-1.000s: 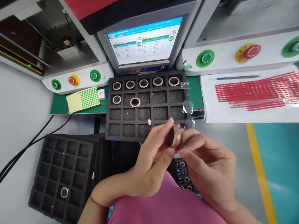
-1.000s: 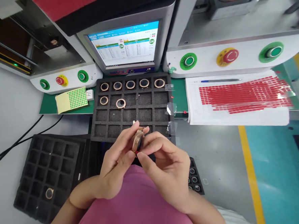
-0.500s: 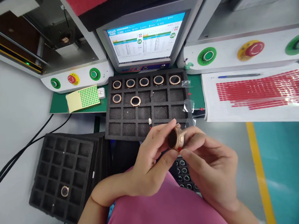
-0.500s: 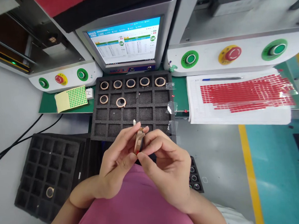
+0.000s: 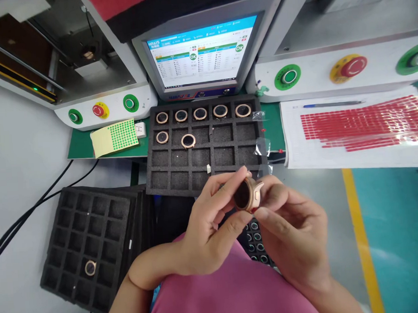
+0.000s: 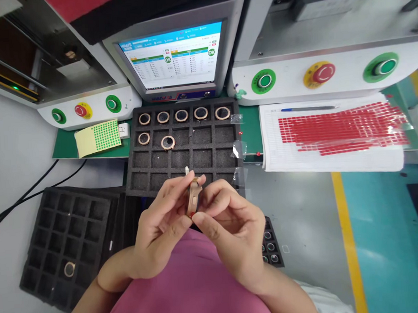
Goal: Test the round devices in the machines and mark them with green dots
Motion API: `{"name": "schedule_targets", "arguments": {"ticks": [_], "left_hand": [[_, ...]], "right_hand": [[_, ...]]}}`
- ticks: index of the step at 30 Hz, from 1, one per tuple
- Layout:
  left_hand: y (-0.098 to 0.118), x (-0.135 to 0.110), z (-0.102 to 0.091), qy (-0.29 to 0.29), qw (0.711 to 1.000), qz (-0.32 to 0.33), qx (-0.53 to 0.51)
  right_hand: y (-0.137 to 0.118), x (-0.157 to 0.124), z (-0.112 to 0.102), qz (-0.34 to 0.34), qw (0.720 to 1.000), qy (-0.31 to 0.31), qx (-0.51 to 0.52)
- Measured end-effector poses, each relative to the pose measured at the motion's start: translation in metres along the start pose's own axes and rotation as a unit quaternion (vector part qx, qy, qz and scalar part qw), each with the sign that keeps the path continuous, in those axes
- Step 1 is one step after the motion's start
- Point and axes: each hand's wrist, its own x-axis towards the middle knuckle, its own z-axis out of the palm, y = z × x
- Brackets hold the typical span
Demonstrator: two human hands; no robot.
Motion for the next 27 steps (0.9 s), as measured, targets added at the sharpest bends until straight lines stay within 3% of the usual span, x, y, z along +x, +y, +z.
{"name": "schedule_targets", "arguments": {"ticks": [4, 8, 11, 14, 22, 27], "left_hand": [[-0.001, 0.000, -0.004, -0.006, 1.000, -0.007, -0.001], [0.006, 0.004, -0.007, -0.022, 0.997, -0.073, -0.029], [0.012, 0.007, -0.006, -0.030, 0.985, -0.156, -0.064], [0.016, 0.009, -0.003, -0.023, 0.979, -0.190, -0.068], [0.023, 0.009, -0.001, -0.058, 0.988, -0.115, 0.084], [0.017, 0.005, 0.002, -0.045, 0.981, -0.063, 0.179]], "right_hand": [[0.008, 0.006, 0.001, 0.038, 0.997, 0.032, 0.053], [0.014, 0.007, -0.003, -0.010, 0.997, 0.058, 0.039], [0.011, 0.004, -0.006, -0.031, 0.999, 0.033, 0.013], [0.006, -0.001, -0.008, -0.008, 0.999, -0.018, -0.038], [0.001, -0.005, -0.005, -0.024, 0.998, -0.036, -0.046], [0.003, -0.006, -0.002, -0.062, 0.996, -0.011, -0.060]]}}
